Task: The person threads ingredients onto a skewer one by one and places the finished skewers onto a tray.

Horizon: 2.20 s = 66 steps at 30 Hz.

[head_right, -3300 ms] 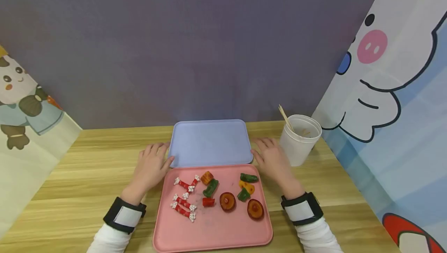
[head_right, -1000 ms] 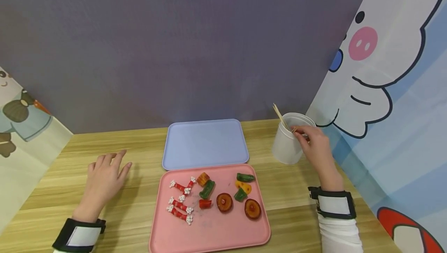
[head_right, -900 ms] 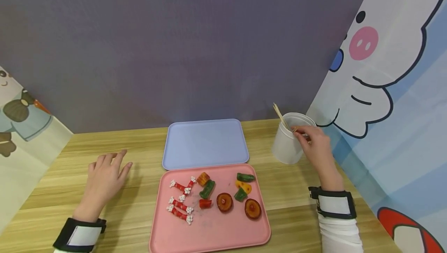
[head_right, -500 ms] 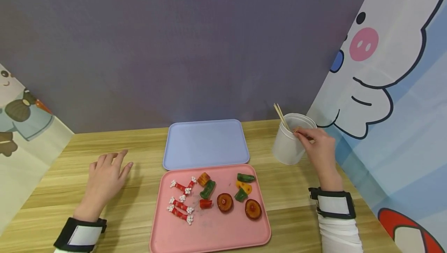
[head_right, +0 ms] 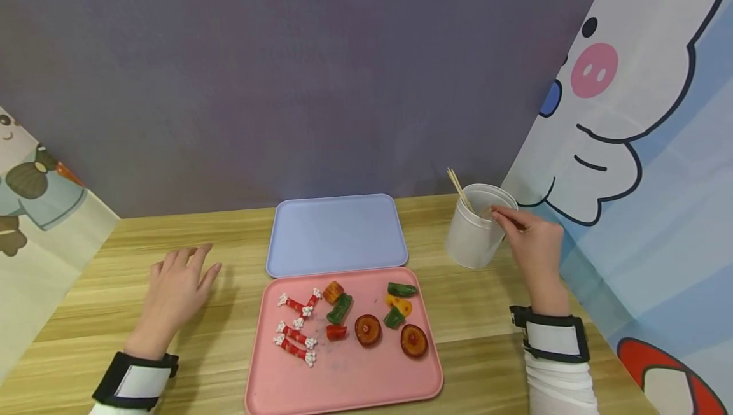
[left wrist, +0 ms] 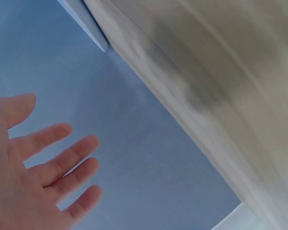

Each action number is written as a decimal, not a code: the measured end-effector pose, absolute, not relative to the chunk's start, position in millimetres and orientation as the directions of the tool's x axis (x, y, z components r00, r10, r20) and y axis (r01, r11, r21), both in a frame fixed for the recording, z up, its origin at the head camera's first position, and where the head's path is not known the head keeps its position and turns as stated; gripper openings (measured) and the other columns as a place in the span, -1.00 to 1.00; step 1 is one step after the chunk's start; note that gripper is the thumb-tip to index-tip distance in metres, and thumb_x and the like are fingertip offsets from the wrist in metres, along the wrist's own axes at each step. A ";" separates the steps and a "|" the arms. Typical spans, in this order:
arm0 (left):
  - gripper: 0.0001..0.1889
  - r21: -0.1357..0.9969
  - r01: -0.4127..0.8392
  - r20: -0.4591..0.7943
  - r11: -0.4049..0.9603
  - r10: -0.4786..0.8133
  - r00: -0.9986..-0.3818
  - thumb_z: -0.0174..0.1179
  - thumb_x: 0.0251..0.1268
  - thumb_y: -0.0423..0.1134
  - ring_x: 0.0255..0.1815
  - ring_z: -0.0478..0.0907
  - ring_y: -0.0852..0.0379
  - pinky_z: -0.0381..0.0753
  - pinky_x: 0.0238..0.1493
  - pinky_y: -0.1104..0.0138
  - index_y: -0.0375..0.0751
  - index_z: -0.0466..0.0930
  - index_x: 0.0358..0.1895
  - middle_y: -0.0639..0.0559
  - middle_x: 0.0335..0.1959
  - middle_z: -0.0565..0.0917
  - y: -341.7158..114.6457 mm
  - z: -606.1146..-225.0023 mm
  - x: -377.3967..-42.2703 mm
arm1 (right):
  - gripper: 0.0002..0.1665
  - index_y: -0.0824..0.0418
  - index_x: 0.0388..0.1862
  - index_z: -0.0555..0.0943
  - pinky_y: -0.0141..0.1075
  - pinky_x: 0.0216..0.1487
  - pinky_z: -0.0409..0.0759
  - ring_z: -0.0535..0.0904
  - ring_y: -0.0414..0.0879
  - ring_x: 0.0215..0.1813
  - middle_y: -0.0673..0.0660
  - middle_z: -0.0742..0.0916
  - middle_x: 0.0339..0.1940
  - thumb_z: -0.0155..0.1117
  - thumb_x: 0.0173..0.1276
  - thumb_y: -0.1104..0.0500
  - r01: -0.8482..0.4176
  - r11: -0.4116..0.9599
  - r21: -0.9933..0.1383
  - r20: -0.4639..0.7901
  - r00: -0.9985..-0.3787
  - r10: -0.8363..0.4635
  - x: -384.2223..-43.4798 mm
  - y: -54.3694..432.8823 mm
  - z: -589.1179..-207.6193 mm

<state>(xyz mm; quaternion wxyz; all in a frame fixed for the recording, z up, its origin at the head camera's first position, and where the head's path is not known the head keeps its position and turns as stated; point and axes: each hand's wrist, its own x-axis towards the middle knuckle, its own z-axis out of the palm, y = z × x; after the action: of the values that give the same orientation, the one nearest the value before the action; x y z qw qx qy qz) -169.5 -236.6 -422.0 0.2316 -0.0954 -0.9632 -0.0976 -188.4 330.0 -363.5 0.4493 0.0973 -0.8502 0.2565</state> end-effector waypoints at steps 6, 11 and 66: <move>-0.51 0.159 0.257 0.463 0.953 0.158 -0.872 0.12 0.33 -0.10 0.09 0.37 -0.36 0.35 0.03 -0.19 -0.39 0.42 0.19 -0.43 0.01 0.52 -226.6 -417.8 -176.3 | -0.83 0.41 -0.30 0.73 -0.84 -0.22 0.32 0.41 -0.82 -0.24 0.35 0.75 -0.33 0.41 0.06 0.43 -0.444 0.813 -0.376 0.843 -0.529 0.101 -180.1 323.8 -348.1; -0.51 0.163 0.267 0.467 0.950 0.164 -0.869 0.12 0.33 -0.09 0.08 0.40 -0.35 0.36 0.05 -0.19 -0.38 0.44 0.18 -0.41 0.01 0.53 -215.6 -414.4 -183.5 | -0.84 0.37 -0.28 0.74 -0.84 -0.21 0.34 0.43 -0.80 -0.25 0.36 0.75 -0.35 0.39 0.12 0.38 -0.428 0.821 -0.377 0.871 -0.466 0.157 -170.3 319.4 -335.3; -0.54 0.219 0.557 0.600 0.801 0.340 -0.724 0.12 0.35 -0.08 0.08 0.47 -0.14 0.49 0.09 0.04 -0.34 0.47 0.18 -0.22 0.04 0.57 -58.5 -371.6 -207.5 | -0.78 0.53 -0.11 0.58 -0.44 -0.12 0.63 0.68 -0.17 -0.19 0.15 0.70 -0.25 0.08 0.36 0.42 -0.635 0.396 -0.663 0.744 -0.613 0.264 -167.2 216.9 -335.4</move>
<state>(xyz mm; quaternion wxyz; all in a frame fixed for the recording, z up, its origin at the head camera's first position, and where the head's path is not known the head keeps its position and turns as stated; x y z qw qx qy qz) -207.5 -58.5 -371.6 0.2770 -0.2472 -0.9076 -0.1959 -167.2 216.9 -335.4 0.4206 0.1284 -0.7220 0.5341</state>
